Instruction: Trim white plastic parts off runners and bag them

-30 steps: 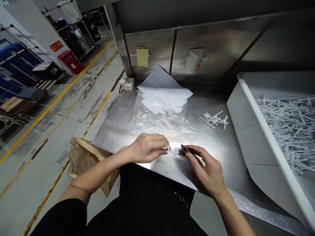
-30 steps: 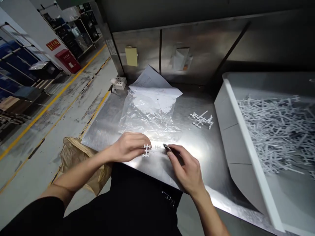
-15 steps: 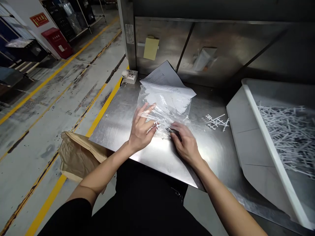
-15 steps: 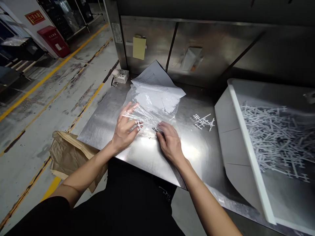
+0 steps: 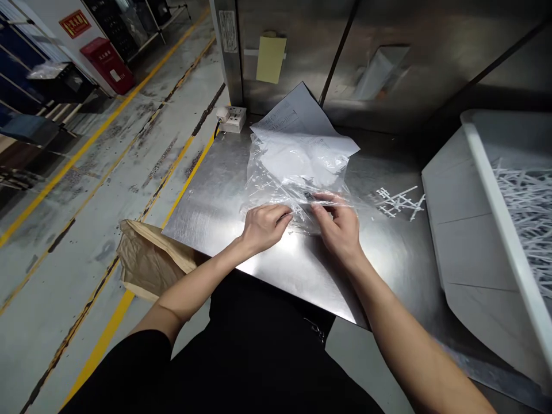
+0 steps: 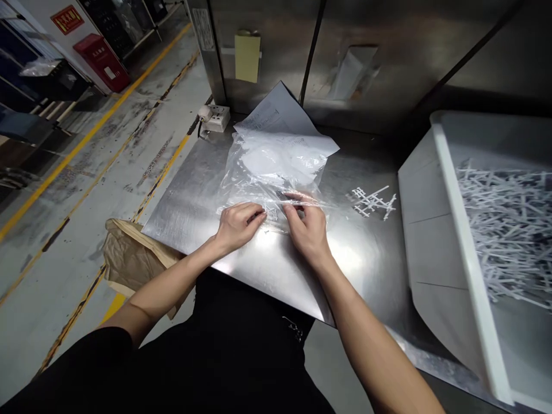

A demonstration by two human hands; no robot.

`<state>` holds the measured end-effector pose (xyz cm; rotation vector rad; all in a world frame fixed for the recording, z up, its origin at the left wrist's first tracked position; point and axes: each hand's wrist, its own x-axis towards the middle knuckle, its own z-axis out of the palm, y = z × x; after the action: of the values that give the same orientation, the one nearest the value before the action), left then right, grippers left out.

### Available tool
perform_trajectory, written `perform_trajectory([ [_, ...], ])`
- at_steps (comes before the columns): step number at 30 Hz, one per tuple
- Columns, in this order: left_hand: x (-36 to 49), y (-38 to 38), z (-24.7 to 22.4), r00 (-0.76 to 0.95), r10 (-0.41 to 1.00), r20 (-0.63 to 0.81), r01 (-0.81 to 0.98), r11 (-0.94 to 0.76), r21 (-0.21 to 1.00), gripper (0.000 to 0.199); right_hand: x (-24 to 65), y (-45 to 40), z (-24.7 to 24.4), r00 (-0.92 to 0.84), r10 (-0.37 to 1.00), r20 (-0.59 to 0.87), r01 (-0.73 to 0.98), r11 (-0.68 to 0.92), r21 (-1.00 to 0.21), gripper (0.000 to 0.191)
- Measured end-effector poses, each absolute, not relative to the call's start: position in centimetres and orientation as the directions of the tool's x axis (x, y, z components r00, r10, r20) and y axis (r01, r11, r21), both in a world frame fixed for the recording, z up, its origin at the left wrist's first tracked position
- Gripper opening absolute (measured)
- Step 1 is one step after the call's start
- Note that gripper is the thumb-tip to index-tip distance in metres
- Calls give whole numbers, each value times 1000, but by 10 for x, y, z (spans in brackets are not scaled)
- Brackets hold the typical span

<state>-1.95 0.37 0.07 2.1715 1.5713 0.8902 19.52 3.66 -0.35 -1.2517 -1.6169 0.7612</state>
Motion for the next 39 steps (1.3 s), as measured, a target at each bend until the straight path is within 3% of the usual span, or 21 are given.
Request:
perform_trajectory([
  [6, -13, -6, 3, 123, 982, 143, 593, -188, 783, 15, 199, 25, -9, -70, 977, 203, 258, 214, -942, 28],
  [9, -10, -14, 1, 61, 981, 185, 542, -188, 819, 14, 202, 21, -2, -134, 972, 195, 269, 225, -936, 30],
  [13, -8, -18, -3, 68, 948, 311, 518, -300, 801, 23, 205, 18, 7, -200, 944, 261, 352, 318, -880, 27],
  [16, -9, -17, -5, 95, 942, 323, 503, -325, 801, 28, 208, 18, 12, -212, 928, 306, 377, 366, -851, 24],
  [39, -9, -18, -3, 275, 845, 459, 542, -530, 652, 29, 215, 13, 12, -280, 917, 285, 415, 383, -825, 17],
])
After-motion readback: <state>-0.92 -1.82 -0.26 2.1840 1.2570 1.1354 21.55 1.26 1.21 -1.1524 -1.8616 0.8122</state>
